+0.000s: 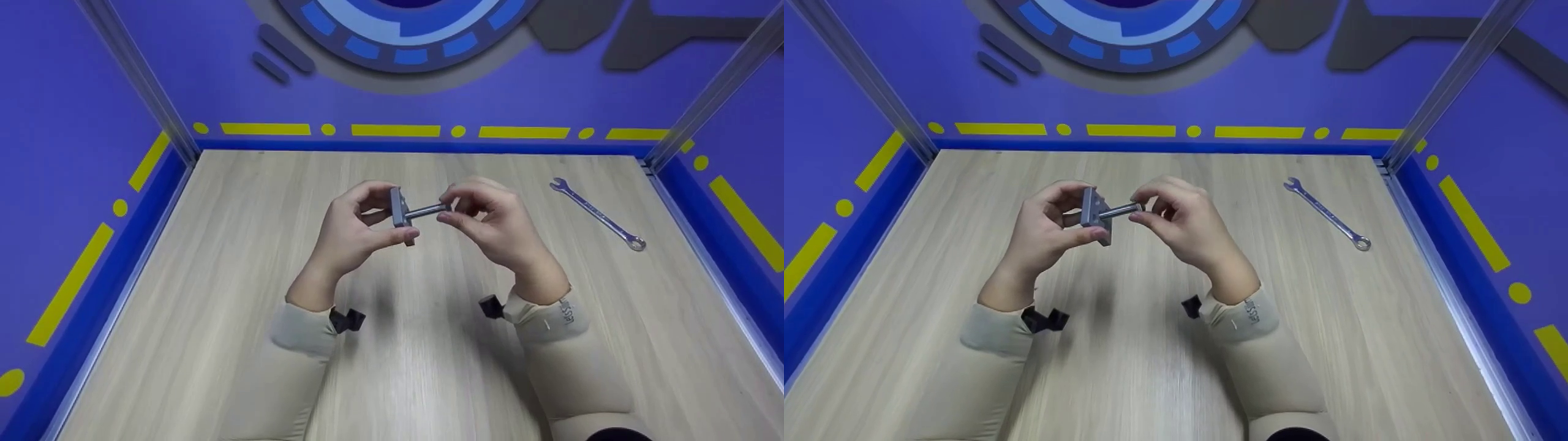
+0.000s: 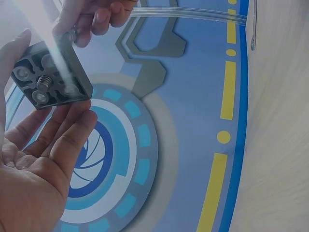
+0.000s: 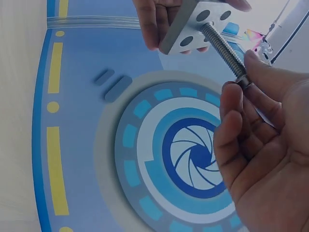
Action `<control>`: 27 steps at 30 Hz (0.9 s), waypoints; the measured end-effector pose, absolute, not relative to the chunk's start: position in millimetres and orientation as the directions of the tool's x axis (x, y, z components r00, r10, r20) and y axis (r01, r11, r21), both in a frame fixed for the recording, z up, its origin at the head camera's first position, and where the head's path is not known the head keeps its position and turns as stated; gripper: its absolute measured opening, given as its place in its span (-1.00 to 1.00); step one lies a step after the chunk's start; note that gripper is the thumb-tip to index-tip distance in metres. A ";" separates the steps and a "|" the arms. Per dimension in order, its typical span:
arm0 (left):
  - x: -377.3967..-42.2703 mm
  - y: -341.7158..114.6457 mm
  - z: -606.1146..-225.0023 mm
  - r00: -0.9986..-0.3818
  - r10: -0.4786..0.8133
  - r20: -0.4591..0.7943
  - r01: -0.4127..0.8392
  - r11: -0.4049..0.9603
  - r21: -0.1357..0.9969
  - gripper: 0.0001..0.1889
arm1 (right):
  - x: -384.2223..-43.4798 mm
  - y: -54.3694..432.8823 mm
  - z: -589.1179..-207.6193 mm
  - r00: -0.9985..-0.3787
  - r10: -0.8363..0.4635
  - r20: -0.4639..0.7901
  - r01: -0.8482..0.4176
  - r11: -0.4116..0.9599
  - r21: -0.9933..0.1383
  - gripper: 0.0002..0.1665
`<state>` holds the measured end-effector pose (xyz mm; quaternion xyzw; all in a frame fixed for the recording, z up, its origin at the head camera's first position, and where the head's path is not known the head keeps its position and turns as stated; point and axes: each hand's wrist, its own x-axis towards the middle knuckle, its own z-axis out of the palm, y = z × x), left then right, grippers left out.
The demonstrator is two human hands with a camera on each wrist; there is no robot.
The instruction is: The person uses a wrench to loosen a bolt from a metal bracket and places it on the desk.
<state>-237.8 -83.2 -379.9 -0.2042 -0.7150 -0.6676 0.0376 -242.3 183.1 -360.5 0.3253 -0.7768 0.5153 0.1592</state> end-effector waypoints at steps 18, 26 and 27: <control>-236.1 -80.7 -380.3 -0.913 0.242 0.327 0.345 0.033 0.938 -0.29 | -241.8 182.7 -361.1 -0.873 -0.295 0.389 -0.480 0.376 -0.793 -0.74; -235.9 -80.0 -380.3 -0.913 0.238 0.332 0.354 0.055 0.934 -0.29 | -241.3 179.6 -361.1 -0.892 -0.312 0.327 -0.438 0.422 -0.794 -0.67; -236.1 -80.4 -380.1 -0.913 0.237 0.333 0.355 0.055 0.933 -0.29 | -241.1 179.9 -360.8 -0.886 -0.319 0.338 -0.451 0.416 -0.790 -0.73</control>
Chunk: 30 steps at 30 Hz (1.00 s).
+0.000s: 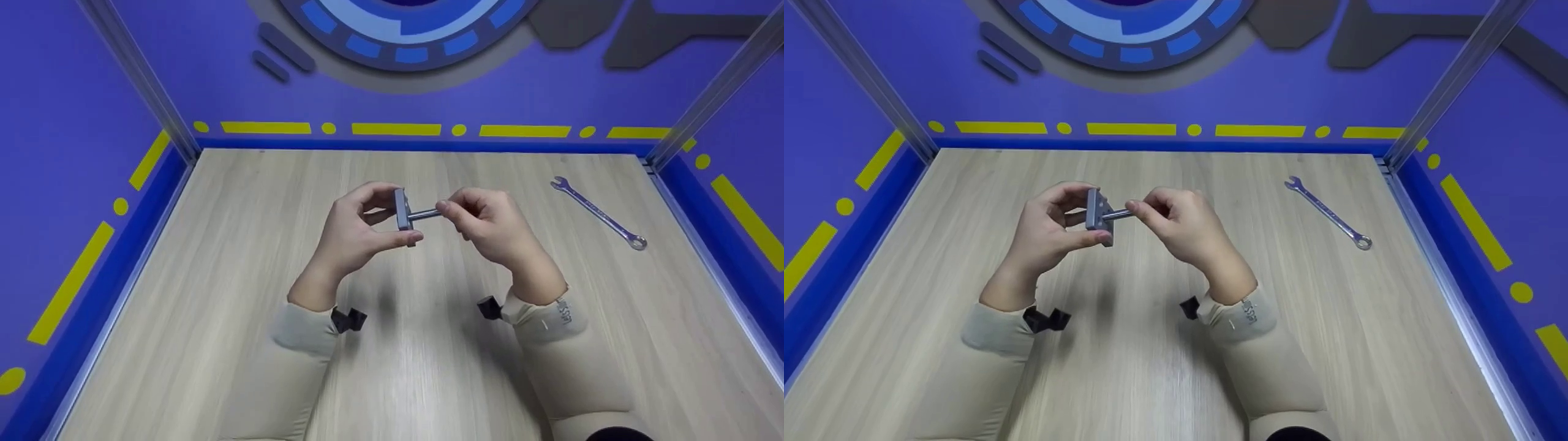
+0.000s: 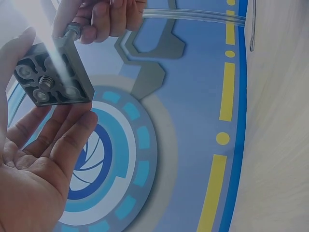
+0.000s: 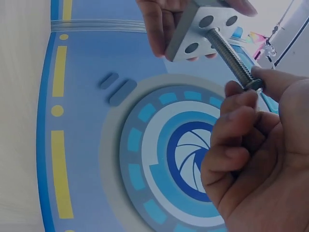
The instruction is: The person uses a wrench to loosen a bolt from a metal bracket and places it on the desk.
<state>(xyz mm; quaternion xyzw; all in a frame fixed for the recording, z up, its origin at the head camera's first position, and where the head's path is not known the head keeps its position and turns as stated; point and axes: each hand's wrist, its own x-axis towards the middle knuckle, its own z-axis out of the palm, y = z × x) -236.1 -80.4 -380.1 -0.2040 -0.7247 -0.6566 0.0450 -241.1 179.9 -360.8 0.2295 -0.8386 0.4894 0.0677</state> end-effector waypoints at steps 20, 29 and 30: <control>-237.7 -81.8 -380.2 -0.912 0.254 0.324 0.334 -0.003 0.943 -0.31 | -250.5 182.9 -367.1 -0.573 -0.325 0.752 -0.817 0.161 -0.553 -0.72; -237.0 -80.8 -379.4 -0.913 0.239 0.331 0.345 0.018 0.938 -0.30 | -246.0 193.0 -360.4 -0.684 -0.543 0.487 -0.686 0.249 -0.684 -0.15; -236.9 -80.5 -379.5 -0.913 0.238 0.331 0.345 0.021 0.938 -0.30 | -245.7 192.8 -359.9 -0.706 -0.537 0.461 -0.661 0.265 -0.702 -0.15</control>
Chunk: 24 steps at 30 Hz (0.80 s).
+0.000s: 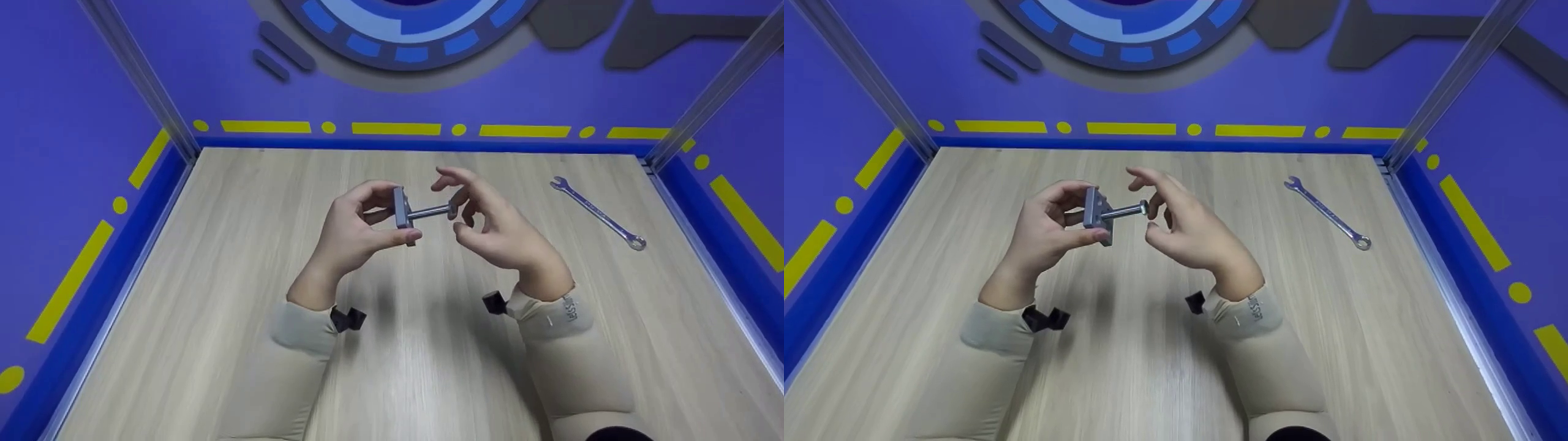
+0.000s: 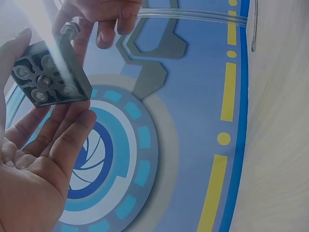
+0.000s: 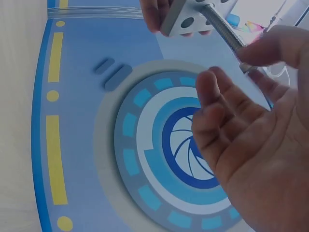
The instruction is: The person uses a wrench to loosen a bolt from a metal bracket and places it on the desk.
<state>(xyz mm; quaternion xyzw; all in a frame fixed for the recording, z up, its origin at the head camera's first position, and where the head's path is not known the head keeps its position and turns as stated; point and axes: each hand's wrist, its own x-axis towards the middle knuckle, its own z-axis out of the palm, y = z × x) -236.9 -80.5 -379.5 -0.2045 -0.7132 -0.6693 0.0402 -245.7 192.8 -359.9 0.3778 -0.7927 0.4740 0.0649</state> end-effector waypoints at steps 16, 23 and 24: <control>-234.2 -75.9 -380.6 -0.915 0.247 0.319 0.345 0.069 0.936 -0.25 | -243.3 182.8 -358.5 -0.932 -0.291 0.215 -0.318 0.379 -0.869 -0.37; -236.5 -79.1 -381.3 -0.915 0.237 0.327 0.350 0.058 0.935 -0.30 | -241.0 184.7 -356.7 -0.888 -0.312 0.338 -0.436 0.335 -0.836 -0.88; -236.7 -80.0 -381.2 -0.914 0.236 0.329 0.351 0.054 0.935 -0.30 | -240.5 184.6 -356.6 -0.875 -0.317 0.366 -0.463 0.326 -0.824 -0.88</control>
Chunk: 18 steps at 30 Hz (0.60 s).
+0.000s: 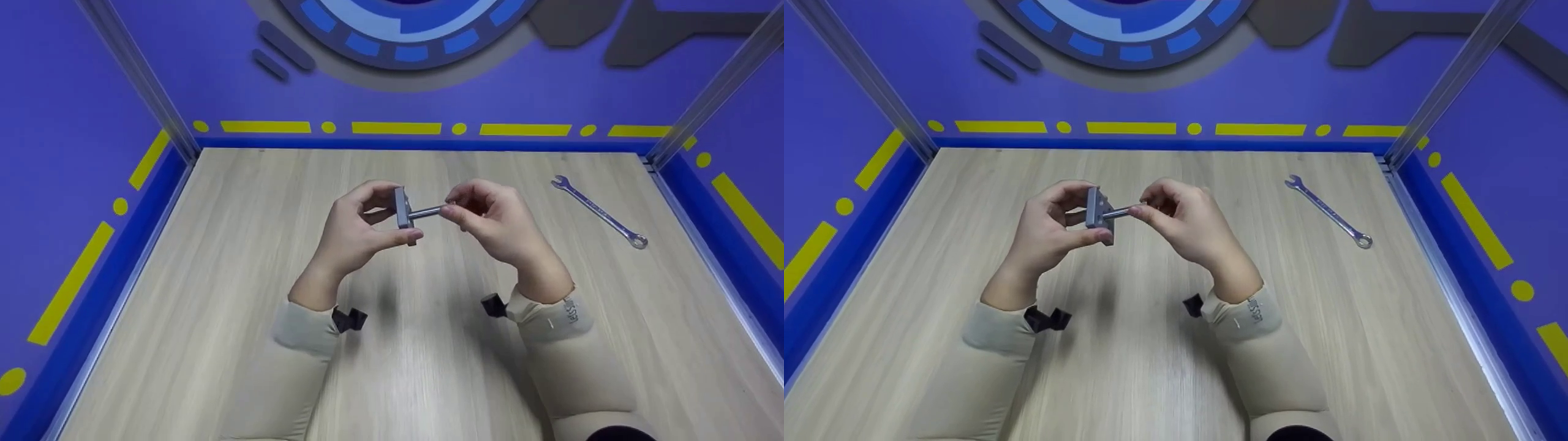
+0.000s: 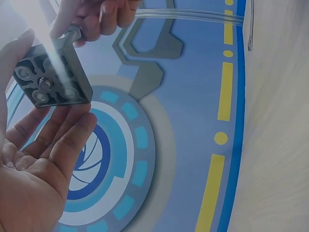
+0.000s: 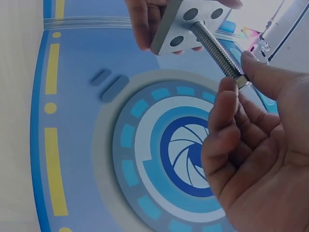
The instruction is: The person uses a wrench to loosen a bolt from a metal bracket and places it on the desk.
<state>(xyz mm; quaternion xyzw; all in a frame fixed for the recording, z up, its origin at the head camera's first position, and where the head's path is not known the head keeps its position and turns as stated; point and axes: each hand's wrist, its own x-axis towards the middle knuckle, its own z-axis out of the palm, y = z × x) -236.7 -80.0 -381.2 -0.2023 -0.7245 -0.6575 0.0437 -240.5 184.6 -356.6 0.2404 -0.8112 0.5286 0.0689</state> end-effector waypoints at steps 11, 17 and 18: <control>-237.2 -81.7 -380.3 -0.914 0.236 0.331 0.346 0.024 0.938 -0.31 | -246.2 181.4 -362.4 -0.662 -0.324 0.676 -0.748 0.218 -0.627 -0.79; -237.4 -81.7 -380.7 -0.914 0.236 0.330 0.347 0.032 0.937 -0.32 | -245.7 186.6 -360.7 -0.704 -0.371 0.606 -0.682 0.112 -0.723 -0.70; -237.4 -81.7 -380.6 -0.914 0.237 0.331 0.348 0.034 0.937 -0.31 | -245.3 187.7 -359.6 -0.722 -0.374 0.582 -0.654 0.095 -0.750 -0.66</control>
